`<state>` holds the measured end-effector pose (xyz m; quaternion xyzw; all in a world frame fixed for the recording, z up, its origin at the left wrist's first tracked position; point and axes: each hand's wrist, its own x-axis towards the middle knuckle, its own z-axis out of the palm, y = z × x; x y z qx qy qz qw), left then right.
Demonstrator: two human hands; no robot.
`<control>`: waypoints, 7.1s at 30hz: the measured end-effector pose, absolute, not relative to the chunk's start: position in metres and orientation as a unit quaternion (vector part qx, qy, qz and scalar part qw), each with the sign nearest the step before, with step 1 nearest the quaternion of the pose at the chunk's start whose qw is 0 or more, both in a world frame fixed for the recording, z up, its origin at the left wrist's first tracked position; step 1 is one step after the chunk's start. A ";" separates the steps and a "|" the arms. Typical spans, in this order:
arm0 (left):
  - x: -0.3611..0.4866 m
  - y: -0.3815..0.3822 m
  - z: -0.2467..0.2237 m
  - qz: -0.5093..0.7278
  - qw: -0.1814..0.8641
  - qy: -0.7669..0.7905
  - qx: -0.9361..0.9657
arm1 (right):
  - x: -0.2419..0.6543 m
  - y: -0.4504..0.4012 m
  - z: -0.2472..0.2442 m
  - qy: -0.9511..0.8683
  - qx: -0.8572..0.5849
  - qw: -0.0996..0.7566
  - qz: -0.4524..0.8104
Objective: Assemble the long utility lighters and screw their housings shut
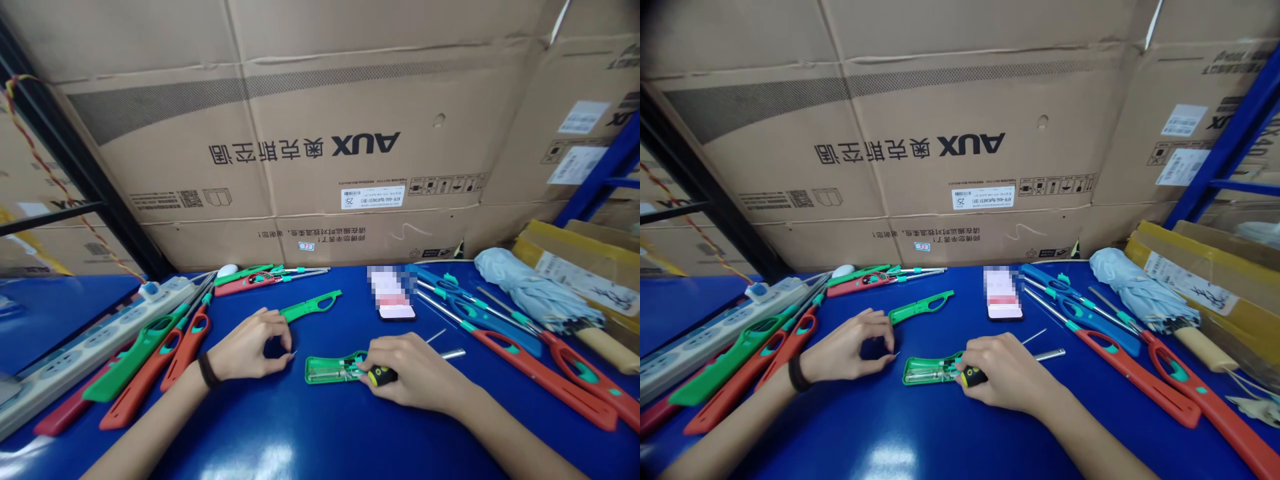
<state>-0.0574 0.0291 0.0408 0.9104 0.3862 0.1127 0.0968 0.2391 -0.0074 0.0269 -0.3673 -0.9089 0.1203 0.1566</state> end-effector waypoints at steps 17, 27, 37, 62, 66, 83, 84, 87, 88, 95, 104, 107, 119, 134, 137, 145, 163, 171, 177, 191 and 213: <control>-0.058 0.031 0.037 0.105 0.127 0.396 0.903 | 0.240 -0.005 0.028 -0.909 -0.362 0.150 0.143; -0.068 0.051 0.020 0.250 0.048 0.438 0.862 | 0.244 -0.004 0.029 -0.897 -0.376 0.177 0.151; -0.077 0.062 0.007 0.246 0.070 0.503 0.825 | 0.251 0.003 0.028 -0.888 -0.388 0.204 0.136; -0.050 0.039 0.028 0.280 0.471 0.463 0.697 | 0.266 0.007 0.043 -0.853 -0.413 0.309 0.079; -0.044 0.034 0.028 0.247 0.530 0.436 0.685 | 0.270 0.006 0.045 -0.859 -0.425 0.256 0.128; -0.040 0.041 0.012 0.266 0.188 0.503 0.800 | 0.297 0.007 0.051 -0.827 -0.503 0.080 0.240; -0.039 0.039 0.014 0.265 0.127 0.493 0.819 | 0.296 0.007 0.052 -0.827 -0.504 0.079 0.237; -0.024 0.022 0.020 0.239 0.050 0.428 0.870 | 0.293 0.006 0.055 -0.832 -0.495 0.081 0.237; -0.017 0.015 0.021 0.225 0.063 0.406 0.883 | 0.292 0.005 0.056 -0.835 -0.489 0.082 0.239; 0.011 -0.009 0.005 0.204 0.104 0.341 0.912 | 0.291 0.005 0.052 -0.842 -0.478 0.087 0.234; 0.006 -0.003 0.002 0.232 0.118 0.351 0.899 | 0.281 0.005 0.051 -0.856 -0.470 0.092 0.195; 0.006 -0.003 0.003 0.234 0.106 0.351 0.900 | 0.279 0.005 0.050 -0.863 -0.458 0.097 0.190; 0.004 -0.001 0.001 0.222 0.100 0.379 0.893 | 0.268 -0.010 0.048 -0.868 -0.483 0.038 0.110; 0.002 0.004 0.005 0.216 0.106 0.352 0.905 | 0.284 -0.003 0.047 -0.848 -0.470 0.136 0.203; 0.001 0.001 0.006 0.218 0.094 0.343 0.909 | 0.279 0.006 0.050 -0.837 -0.487 0.183 0.171; -0.014 0.013 0.014 0.248 0.018 0.344 0.905 | 0.262 0.020 0.040 -0.829 -0.491 0.239 0.123; -0.057 0.051 0.013 0.152 0.167 0.500 0.836 | 0.238 0.015 0.028 -0.854 -0.466 0.208 0.102; -0.063 0.057 0.021 0.095 0.175 0.526 0.827 | 0.250 0.012 0.030 -0.838 -0.478 0.242 0.100; -0.072 0.058 0.018 0.099 0.211 0.514 0.826 | 0.246 0.005 0.034 -0.844 -0.466 0.242 0.111; -0.035 0.026 0.027 0.240 0.209 0.422 0.849 | 0.250 0.005 0.034 -0.852 -0.418 0.283 0.141; -0.028 0.019 0.030 0.149 0.154 0.330 0.919 | 0.256 -0.004 0.042 -0.856 -0.440 0.177 0.205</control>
